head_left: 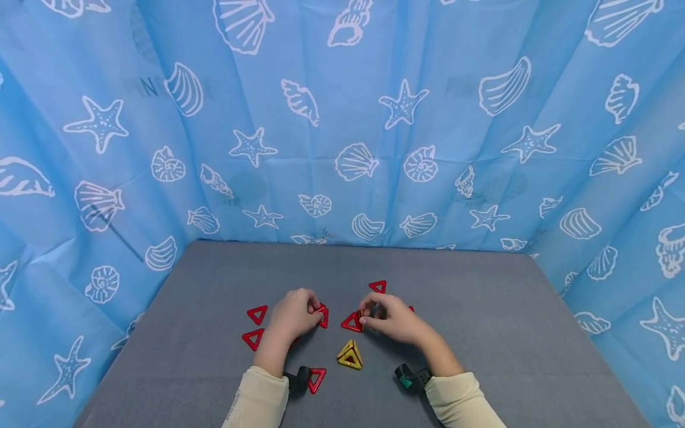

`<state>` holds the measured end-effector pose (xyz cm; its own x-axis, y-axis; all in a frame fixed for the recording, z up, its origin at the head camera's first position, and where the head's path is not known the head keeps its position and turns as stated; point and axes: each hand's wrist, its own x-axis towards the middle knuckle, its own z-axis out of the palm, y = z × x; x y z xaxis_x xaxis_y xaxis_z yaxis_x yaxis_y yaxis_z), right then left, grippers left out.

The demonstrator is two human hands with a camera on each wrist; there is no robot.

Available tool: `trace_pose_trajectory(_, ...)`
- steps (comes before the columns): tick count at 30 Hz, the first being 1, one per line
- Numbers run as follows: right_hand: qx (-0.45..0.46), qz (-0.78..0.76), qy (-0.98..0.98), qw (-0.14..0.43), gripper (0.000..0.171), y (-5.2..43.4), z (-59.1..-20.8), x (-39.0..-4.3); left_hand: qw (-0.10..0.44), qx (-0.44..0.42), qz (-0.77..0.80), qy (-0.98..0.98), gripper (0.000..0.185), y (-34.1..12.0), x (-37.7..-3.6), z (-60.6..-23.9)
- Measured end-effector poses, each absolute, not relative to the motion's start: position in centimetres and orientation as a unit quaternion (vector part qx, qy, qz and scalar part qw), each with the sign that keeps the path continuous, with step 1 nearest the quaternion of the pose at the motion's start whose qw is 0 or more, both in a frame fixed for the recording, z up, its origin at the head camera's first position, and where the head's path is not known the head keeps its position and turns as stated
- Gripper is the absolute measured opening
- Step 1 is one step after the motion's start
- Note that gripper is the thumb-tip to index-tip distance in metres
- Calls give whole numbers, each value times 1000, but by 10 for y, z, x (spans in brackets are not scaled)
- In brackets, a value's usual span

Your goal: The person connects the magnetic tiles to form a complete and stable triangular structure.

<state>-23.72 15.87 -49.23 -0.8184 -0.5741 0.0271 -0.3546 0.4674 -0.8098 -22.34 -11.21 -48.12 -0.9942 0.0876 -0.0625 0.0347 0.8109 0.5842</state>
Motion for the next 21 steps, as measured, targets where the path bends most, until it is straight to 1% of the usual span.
trace_pose_trajectory(10,-277,-440,844,130,20,158,-492,-237,33,14,282,959,20,-109,-223,-484)
trace_pose_trajectory(17,-280,-445,841,128,19,158,-493,-238,28,3,286,958,19,-109,-224,-483)
trace_pose_trajectory(21,-282,-442,842,128,18,157,-494,-238,34,8,289,957,29,-109,-224,-483)
